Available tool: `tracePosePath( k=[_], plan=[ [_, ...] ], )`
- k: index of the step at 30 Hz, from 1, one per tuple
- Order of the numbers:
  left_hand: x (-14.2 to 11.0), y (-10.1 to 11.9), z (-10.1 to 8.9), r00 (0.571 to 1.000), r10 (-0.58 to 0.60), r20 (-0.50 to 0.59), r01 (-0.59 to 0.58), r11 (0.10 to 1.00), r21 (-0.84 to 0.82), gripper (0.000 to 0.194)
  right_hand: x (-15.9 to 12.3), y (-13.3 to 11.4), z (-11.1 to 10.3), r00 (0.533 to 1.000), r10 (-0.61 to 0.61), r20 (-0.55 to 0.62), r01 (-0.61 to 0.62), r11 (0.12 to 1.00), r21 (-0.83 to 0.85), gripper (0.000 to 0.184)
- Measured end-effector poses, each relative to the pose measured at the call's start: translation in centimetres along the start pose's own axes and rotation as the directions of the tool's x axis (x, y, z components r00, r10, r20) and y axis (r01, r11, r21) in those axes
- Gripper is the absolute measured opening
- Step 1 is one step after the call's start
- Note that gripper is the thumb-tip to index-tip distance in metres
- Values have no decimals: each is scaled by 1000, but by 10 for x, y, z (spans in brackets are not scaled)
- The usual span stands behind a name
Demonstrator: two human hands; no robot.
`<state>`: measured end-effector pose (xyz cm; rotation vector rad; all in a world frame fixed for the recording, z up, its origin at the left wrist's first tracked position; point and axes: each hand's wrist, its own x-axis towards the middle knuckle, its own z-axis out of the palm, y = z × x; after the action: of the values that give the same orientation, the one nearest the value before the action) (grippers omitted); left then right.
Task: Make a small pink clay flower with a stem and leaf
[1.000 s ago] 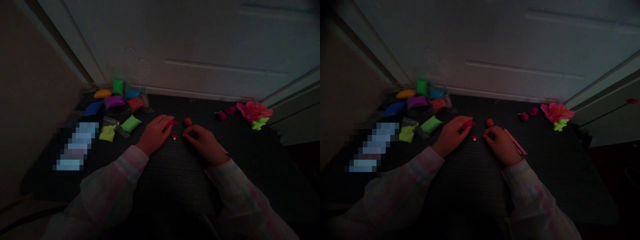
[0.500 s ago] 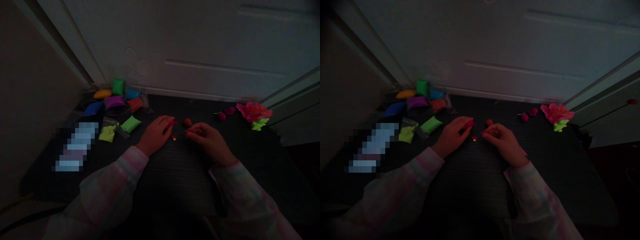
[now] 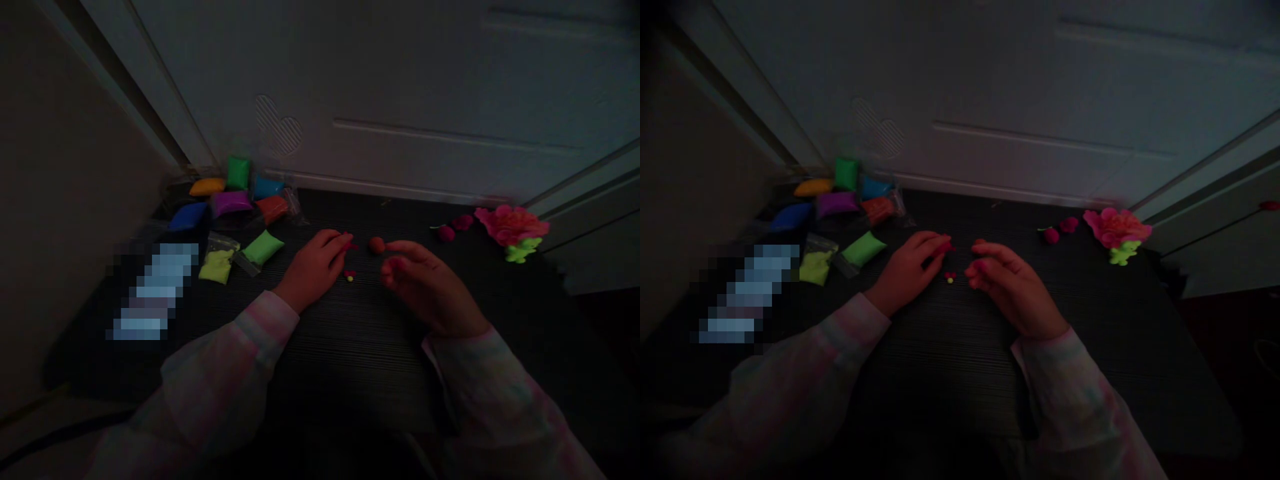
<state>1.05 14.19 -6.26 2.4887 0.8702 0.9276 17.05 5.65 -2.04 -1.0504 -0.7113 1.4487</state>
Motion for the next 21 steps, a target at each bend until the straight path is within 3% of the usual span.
tracePosePath(
  k=[9, 15, 21],
  plan=[
    [1, 0, 1, 1000, -7, -9, 7, 1000, 0, 29, 1, 3, 0, 998, -61, -6, 61, 998, -18, 7],
    [1, 1, 0, 1000, -15, -15, 15, 1000, -15, 28, 1, 2, 2, 990, -69, -123, 53, 990, -132, 17],
    [1, 1, 0, 1000, -15, 1, 15, 1000, -15, 29, 2, 2, 3, 988, -52, -147, 32, 990, -138, 16]
  ],
)
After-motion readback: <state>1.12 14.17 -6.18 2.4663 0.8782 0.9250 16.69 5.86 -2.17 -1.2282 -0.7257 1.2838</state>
